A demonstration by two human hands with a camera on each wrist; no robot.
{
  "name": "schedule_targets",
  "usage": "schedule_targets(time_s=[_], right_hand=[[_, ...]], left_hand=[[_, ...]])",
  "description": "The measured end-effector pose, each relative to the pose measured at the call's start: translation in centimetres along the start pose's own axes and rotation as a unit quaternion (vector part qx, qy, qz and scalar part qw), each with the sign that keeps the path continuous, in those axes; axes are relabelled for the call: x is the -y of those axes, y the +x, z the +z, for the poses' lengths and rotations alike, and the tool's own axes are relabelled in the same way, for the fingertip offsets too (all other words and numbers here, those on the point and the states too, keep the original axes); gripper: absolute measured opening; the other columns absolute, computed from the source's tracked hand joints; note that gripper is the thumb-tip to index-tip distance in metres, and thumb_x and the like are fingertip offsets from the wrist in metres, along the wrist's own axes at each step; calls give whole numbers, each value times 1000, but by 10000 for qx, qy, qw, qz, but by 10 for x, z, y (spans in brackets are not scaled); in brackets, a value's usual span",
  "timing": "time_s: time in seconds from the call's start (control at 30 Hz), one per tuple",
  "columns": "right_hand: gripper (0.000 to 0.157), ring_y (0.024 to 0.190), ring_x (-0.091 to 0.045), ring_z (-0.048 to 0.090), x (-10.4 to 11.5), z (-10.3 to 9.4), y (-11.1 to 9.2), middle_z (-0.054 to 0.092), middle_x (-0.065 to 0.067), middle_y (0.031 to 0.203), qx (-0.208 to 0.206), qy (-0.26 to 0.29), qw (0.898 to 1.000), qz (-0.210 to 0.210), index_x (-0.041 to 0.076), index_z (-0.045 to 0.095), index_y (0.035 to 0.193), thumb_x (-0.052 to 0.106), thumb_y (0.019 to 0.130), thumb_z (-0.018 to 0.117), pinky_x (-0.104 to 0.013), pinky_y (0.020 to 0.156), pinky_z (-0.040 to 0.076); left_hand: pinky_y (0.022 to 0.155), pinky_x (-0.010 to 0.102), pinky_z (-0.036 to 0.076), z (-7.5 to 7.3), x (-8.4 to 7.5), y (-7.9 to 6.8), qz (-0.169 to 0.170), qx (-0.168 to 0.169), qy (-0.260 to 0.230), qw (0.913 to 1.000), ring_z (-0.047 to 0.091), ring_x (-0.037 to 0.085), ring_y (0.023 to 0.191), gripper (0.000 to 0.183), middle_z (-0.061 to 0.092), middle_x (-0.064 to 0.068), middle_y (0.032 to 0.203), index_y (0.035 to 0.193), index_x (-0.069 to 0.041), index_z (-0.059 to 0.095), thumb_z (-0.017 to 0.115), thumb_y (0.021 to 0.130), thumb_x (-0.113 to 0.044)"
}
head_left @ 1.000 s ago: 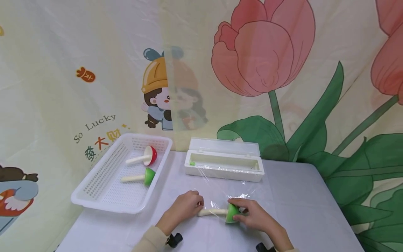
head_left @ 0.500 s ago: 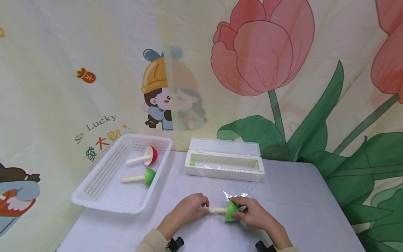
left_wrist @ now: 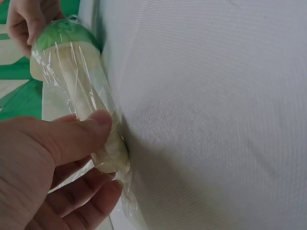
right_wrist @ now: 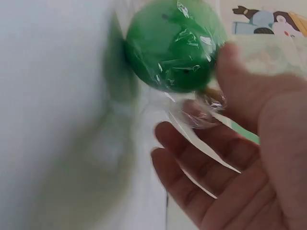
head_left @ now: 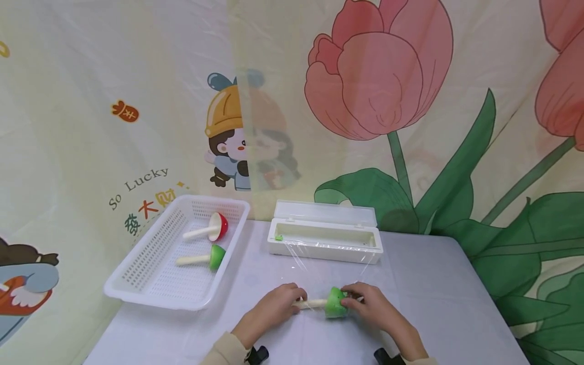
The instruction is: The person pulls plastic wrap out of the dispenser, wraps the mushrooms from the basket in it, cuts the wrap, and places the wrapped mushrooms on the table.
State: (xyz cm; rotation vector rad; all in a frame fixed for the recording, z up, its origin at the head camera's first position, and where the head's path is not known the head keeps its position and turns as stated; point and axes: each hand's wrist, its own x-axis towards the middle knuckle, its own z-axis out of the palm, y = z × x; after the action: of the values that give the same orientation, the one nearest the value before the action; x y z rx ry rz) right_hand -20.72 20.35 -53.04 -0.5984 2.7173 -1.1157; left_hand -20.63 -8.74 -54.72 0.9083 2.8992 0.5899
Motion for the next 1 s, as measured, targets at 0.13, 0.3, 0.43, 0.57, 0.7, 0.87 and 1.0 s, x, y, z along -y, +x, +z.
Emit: schedule_targets(time_s=[0.13, 0.3, 0.43, 0.57, 0.7, 0.87, 1.0], right_hand=[[3, 83, 0, 58, -2, -6, 1, 66, 9, 90, -631, -279, 9974, -212, 15, 74, 91, 17, 93, 74, -23, 72, 55], [13, 87, -2, 55, -1, -5, 7, 58, 8, 92, -1136, -297, 9931, -71, 20, 69, 83, 11, 91, 74, -24, 74, 53], [10, 92, -8, 56, -1, 5, 19, 55, 4, 97, -1127, -131, 9934, 183, 17, 68, 85, 12, 93, 73, -25, 77, 55], [8, 93, -11, 56, -3, 17, 31, 58, -1, 101, -1140, -386, 9921, 353, 12, 69, 101, 15, 95, 73, -27, 78, 55], [27, 98, -17, 56, 2, 20, 32, 61, -6, 109, -1853, -743, 9796, 247, 11, 65, 118, 13, 94, 76, -35, 80, 52], [22, 102, -17, 61, 11, 14, 23, 64, 1, 110, -2251, -683, 9716, -277, 14, 69, 111, 12, 91, 78, -36, 79, 55], [26, 107, -17, 63, 11, 14, 15, 65, 4, 116, -1174, -329, 9906, -615, 17, 71, 113, 25, 90, 80, -34, 82, 57]], left_hand=[[83, 26, 54, -1, 2, 1, 25, 131, -3, 9999, 61, 4, 90, 25, 69, -8, 98, 109, -19, 76, 81, 86, -10], [85, 26, 55, -1, 4, 1, 147, 202, 186, 9995, 64, 7, 94, 27, 70, -6, 102, 113, -19, 76, 78, 88, -9], [82, 25, 54, -1, 4, 0, 240, 216, 426, 9986, 62, 8, 91, 28, 69, -6, 101, 115, -20, 76, 77, 89, -11], [75, 23, 52, 1, 3, 2, 202, 49, 566, 9982, 58, 9, 85, 27, 68, -5, 98, 113, -20, 77, 78, 87, -10], [72, 23, 51, 2, 2, 4, 64, -150, 726, 9972, 55, 10, 82, 26, 66, -2, 97, 110, -19, 80, 79, 86, -9], [73, 23, 53, 1, -2, 5, -108, -40, 778, 9969, 56, 10, 83, 27, 66, 0, 98, 113, -18, 80, 77, 88, -8], [72, 24, 53, 3, -4, 5, -123, 0, 818, 9966, 56, 11, 84, 25, 65, 0, 101, 112, -17, 79, 80, 87, -17]])
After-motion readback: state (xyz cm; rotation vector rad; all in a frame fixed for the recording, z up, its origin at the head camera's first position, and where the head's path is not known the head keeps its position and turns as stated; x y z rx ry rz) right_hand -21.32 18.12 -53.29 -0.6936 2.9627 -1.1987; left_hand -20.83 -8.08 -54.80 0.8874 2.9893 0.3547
